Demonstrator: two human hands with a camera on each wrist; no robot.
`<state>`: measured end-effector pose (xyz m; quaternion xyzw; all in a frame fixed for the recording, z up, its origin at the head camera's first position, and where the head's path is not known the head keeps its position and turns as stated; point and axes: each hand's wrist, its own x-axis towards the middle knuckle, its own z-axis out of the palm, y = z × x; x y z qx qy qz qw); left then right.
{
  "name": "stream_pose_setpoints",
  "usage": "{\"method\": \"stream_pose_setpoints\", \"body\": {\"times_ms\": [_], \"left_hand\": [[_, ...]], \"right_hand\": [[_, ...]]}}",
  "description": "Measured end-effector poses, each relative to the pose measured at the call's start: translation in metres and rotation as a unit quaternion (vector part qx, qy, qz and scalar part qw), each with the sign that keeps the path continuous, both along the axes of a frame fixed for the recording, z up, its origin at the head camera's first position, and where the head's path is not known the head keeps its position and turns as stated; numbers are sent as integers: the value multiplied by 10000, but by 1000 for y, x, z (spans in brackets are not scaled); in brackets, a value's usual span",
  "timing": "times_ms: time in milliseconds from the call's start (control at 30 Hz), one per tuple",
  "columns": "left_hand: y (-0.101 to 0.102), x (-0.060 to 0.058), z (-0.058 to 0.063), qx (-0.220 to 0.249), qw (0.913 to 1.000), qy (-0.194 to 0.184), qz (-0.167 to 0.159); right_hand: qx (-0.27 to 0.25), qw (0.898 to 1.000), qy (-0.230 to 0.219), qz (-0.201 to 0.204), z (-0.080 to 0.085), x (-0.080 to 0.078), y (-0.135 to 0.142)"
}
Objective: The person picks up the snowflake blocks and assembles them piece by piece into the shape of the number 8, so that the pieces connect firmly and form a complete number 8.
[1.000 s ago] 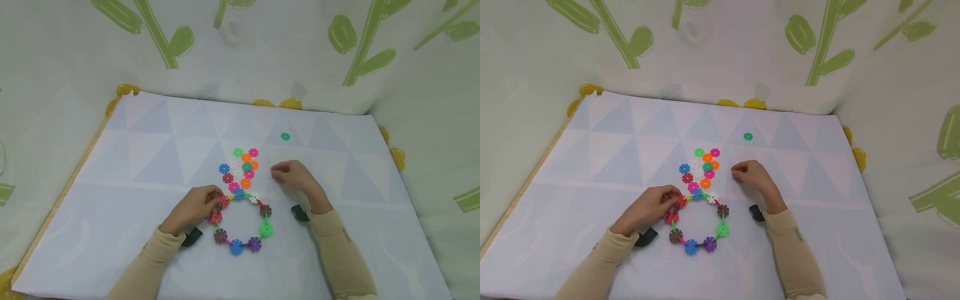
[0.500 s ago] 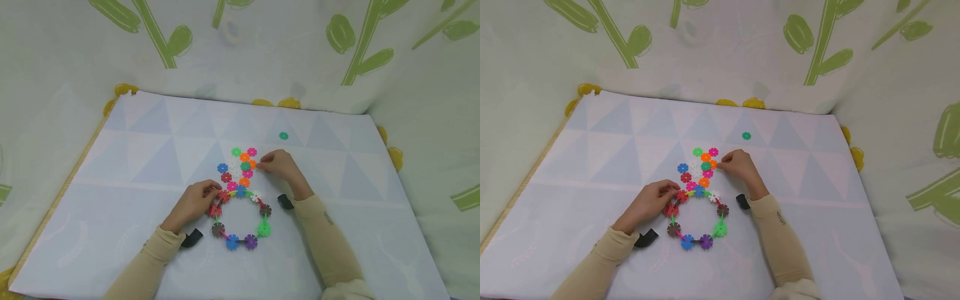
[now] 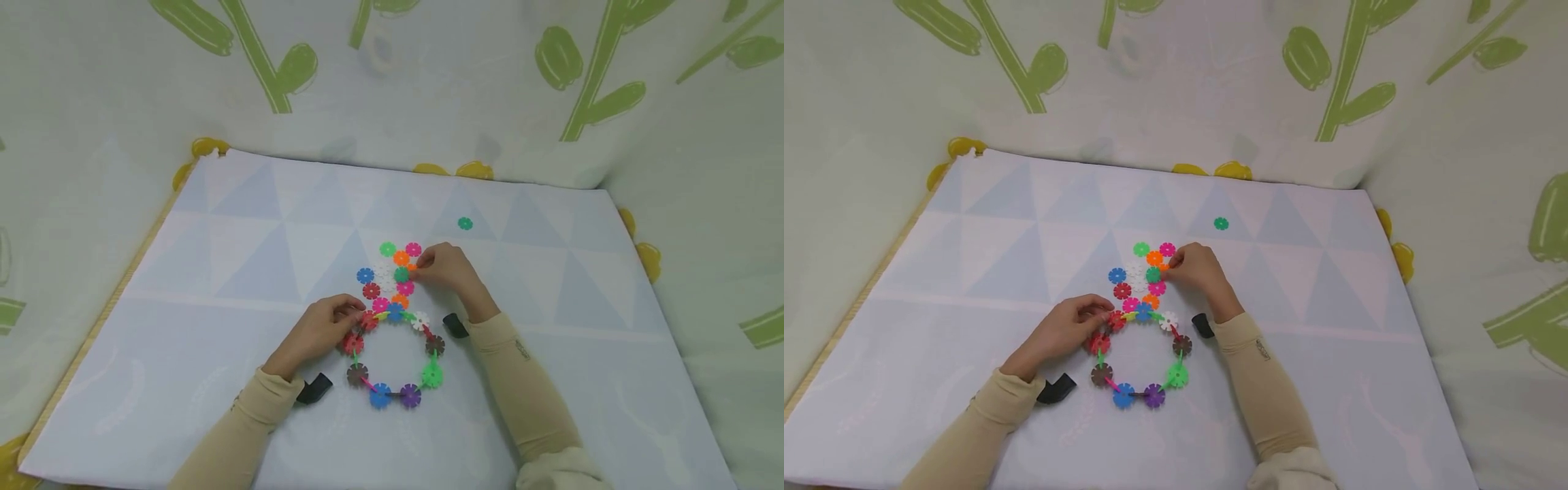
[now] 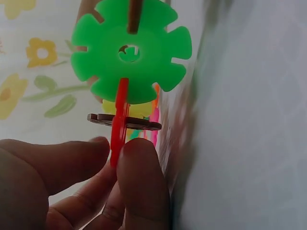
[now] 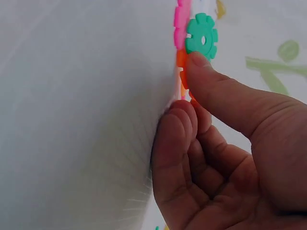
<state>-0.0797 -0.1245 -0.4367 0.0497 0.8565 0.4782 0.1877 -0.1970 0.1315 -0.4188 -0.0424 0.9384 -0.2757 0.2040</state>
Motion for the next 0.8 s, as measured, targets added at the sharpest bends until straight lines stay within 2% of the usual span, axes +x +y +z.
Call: {"method": "stream_pose_setpoints", "body": {"times_ms": [167,367,467,667,800], "left_hand": [[1,0,-3,113,9998,-96,-112],[3,2,-1,-178,9994,-193,-236],[3,5,2,-348,9982,-98,-487],[4,9,3,-344,9934,320,-1048],[10,11,4,-858,9857,690,-1272]], "right_hand": [[-327,9990,-246,-203,-2,0,15],[-728,9951,-421,-511,-8,3,34],[-709,9957,-422,-415,-7,9,40],[-744,9967,-327,-59,-4,27,42],[-862,9955,-308,231,-3,39,39]]}}
